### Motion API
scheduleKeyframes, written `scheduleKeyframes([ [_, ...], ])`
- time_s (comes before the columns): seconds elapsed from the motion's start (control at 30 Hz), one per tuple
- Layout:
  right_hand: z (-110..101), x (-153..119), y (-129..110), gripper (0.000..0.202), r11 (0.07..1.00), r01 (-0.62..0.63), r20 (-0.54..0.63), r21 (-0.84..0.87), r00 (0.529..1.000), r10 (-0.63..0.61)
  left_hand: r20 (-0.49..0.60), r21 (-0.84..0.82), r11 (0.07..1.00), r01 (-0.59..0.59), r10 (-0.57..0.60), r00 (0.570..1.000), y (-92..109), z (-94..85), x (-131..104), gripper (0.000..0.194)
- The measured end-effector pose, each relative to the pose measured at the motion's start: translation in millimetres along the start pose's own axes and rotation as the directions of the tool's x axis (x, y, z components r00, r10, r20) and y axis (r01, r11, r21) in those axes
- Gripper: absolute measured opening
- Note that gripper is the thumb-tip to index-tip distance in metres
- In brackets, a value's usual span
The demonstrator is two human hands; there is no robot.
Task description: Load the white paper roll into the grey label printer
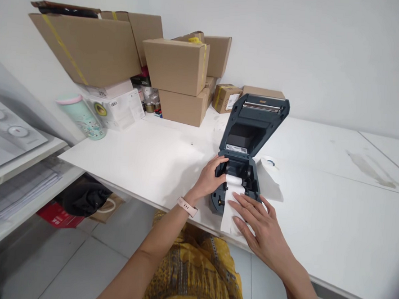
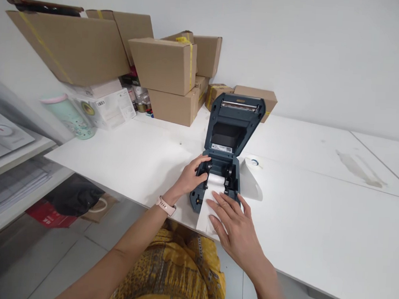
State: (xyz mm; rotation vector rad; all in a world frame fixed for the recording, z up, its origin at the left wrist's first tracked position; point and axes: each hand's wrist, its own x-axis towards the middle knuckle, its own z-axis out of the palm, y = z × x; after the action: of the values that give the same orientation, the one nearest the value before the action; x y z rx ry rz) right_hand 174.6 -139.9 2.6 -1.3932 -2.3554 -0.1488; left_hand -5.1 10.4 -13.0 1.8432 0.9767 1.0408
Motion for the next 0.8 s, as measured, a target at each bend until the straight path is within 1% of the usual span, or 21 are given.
scheduleKeyframes([
  [0.3, 1, -3, 3, 0.038, 1.0, 0.03, -0.028, -0.001, 0.999, -0.03, 0.003, -0.007, 1.0, -0.012, 0.012, 1.0, -3, 0.1, 1, 0.055],
  [0.4, 1, -2, 3, 0.038, 1.0, 0.027, -0.025, -0.002, 0.999, -0.027, 0.03, -0.015, 1.0, 0.021, -0.021, 0.999, 0, -0.4, -1, 0.055],
  [0.47, 2, -2, 2, 0.039, 1.0, 0.028, -0.026, 0.003, 0.999, -0.028, 0.047, -0.027, 0.995, 0.095, -0.093, 0.995, 3, 1.0, -9, 0.06],
  [0.5, 3, -2, 2, 0.039, 1.0, 0.028, -0.03, 0.007, 0.999, -0.028, 0.052, -0.039, 0.99, 0.136, -0.134, 0.99, 5, 2.4, -16, 0.065],
  [0.57, 2, -4, 2, 0.041, 0.999, 0.03, -0.047, 0.031, 0.998, -0.028, 0.056, -0.08, 0.977, 0.199, -0.195, 0.979, 9, 6.1, -34, 0.08],
  [0.63, -2, -5, 5, 0.04, 0.993, 0.041, -0.067, 0.107, 0.997, -0.034, 0.054, -0.137, 0.965, 0.224, -0.219, 0.974, 14, 9.8, -54, 0.091],
  [0.67, -6, -5, 9, 0.039, 0.986, 0.04, -0.092, 0.162, 0.995, -0.026, 0.053, -0.174, 0.955, 0.239, -0.233, 0.971, 16, 11.2, -64, 0.093],
  [0.7, -12, -4, 16, 0.038, 0.976, 0.029, -0.146, 0.218, 0.989, 0.004, 0.056, -0.217, 0.943, 0.253, -0.247, 0.967, 18, 12.2, -73, 0.095],
  [0.73, -18, 0, 24, 0.037, 0.964, 0.001, -0.223, 0.266, 0.973, 0.06, 0.058, -0.262, 0.929, 0.262, -0.256, 0.965, 20, 12.9, -81, 0.096],
  [0.77, -25, 8, 34, 0.036, 0.952, -0.045, -0.315, 0.303, 0.938, 0.144, 0.059, -0.305, 0.914, 0.268, -0.263, 0.963, 21, 13.3, -87, 0.098],
  [0.8, -34, 19, 47, 0.036, 0.937, -0.099, -0.418, 0.334, 0.875, 0.242, 0.056, -0.344, 0.9, 0.269, -0.266, 0.962, 23, 13.8, -91, 0.1],
])
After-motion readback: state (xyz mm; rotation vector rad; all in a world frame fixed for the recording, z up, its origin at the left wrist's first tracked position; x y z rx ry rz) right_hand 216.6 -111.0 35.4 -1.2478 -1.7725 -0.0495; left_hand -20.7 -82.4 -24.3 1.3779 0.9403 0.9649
